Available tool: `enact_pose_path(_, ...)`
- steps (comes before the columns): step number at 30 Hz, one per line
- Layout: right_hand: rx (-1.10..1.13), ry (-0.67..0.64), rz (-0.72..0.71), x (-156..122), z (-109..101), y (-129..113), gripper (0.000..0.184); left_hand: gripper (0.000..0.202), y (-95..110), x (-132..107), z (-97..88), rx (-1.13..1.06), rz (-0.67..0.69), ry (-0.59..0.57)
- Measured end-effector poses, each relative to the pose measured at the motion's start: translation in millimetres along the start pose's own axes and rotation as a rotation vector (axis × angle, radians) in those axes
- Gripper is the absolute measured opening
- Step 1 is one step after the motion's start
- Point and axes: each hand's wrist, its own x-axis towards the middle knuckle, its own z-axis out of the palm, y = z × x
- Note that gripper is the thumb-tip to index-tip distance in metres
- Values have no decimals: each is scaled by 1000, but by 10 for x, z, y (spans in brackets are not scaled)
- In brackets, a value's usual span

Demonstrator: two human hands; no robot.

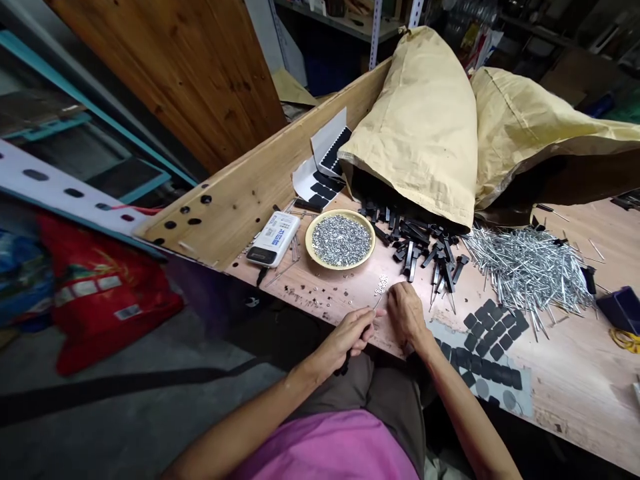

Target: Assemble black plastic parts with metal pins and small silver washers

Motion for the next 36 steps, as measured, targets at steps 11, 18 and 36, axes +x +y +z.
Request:
enact_pose_path(11,975,259,341,-299,-192,-145,31,58,36,8,213,123,27,-87)
enact_pose_path(18,973,312,290,-389,-214,-103,27,63,12,40,237,165,63,-138)
enact_pose_path(36,448,235,-148,-508,-472,77,17,69,109,84,122,185,-36,-384)
